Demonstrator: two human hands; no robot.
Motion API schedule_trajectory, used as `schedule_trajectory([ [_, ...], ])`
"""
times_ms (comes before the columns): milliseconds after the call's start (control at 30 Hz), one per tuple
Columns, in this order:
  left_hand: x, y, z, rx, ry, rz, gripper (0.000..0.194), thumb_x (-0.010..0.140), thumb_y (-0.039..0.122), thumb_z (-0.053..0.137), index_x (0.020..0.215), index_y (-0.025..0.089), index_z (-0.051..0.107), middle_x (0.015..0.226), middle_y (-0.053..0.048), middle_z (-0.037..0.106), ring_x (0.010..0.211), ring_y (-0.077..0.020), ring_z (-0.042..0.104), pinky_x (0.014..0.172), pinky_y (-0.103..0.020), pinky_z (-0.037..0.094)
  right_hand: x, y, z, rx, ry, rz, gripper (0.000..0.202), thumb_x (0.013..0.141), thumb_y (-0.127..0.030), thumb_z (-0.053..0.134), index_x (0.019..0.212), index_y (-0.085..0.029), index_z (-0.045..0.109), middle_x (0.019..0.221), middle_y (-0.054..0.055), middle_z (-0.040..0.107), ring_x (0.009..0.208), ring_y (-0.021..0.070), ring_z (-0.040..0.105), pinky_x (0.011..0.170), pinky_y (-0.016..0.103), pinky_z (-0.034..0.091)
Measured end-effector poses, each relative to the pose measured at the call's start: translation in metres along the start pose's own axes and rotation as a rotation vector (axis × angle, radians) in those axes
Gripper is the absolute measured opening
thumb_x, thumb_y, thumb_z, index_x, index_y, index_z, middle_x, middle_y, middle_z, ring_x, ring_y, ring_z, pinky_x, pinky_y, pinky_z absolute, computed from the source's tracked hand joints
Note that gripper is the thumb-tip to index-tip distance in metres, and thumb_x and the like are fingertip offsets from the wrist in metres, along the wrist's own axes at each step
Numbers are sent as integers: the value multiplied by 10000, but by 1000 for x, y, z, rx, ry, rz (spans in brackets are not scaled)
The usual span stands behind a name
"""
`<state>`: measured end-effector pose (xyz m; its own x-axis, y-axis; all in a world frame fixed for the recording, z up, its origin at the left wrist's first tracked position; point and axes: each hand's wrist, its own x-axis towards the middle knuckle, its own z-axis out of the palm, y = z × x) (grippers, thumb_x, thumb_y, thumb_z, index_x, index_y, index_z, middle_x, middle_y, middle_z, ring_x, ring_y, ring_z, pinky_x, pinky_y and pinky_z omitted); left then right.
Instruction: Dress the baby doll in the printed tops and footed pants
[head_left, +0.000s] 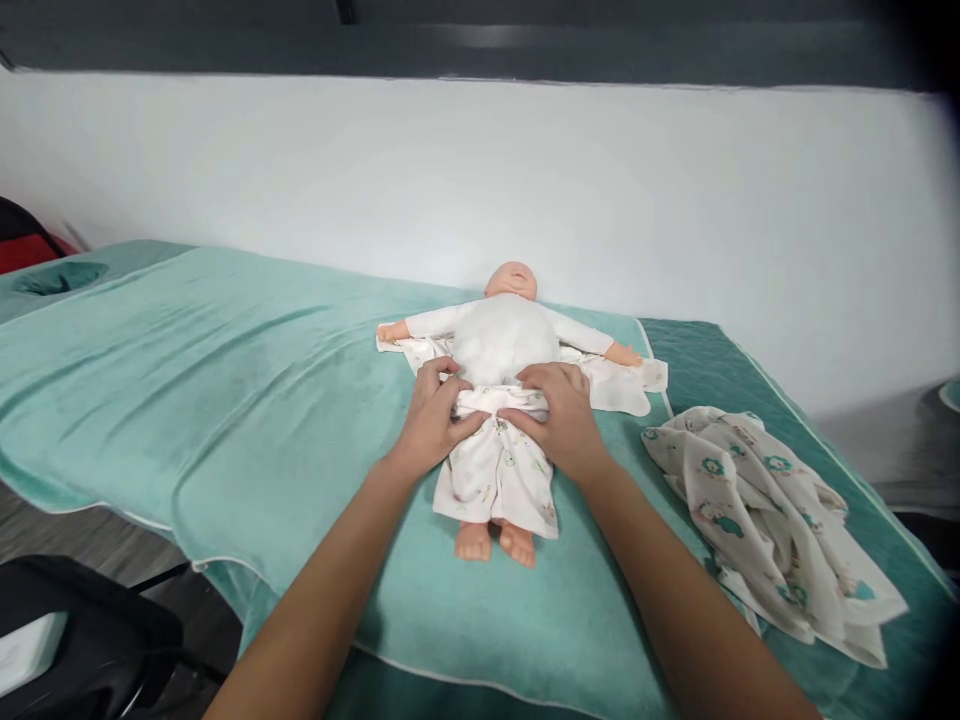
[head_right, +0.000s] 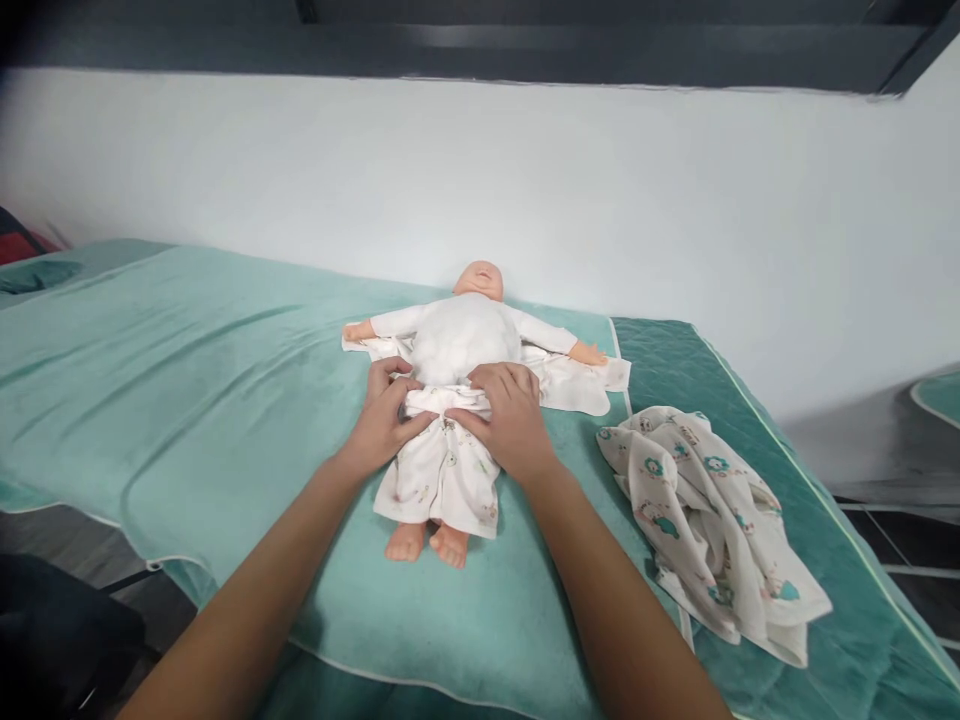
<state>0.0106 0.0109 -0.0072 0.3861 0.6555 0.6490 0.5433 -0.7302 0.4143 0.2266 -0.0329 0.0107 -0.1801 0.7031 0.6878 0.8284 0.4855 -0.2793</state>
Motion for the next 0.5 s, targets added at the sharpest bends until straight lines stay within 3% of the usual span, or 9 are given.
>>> schedule_trajectory([
  [100, -4, 4, -2, 71, 58, 43, 195, 816, 308, 682, 911, 190, 561, 1172, -107, 457, 1086, -241, 468, 919, -400, 442, 1, 0, 0, -14, -6, -18, 425, 811, -507, 713, 1113, -232, 595, 1129, 56, 634, 1077, 251, 490, 946, 406, 348],
  [300, -6, 6, -3, 142, 99, 185, 167, 863, 293, 644, 820, 207, 508, 919, -56, 578, 860, -204, 494, 767, -365, 410, 0, 1, -1, -72, 29, 56, 451, 762, -601, 711, 969, -216, 598, 1054, 70, 601, 1012, 257, 501, 889, 396, 367],
  [500, -1, 8, -3, 89, 55, 144, 203, 907, 346, 600, 789, 210, 508, 839, -36, 593, 813, -199, 494, 743, -364, 399, 2, -4, -4, -97, -26, 41, 441, 811, -598, 661, 1031, -221, 595, 1094, 67, 621, 1039, 259, 495, 917, 401, 338],
])
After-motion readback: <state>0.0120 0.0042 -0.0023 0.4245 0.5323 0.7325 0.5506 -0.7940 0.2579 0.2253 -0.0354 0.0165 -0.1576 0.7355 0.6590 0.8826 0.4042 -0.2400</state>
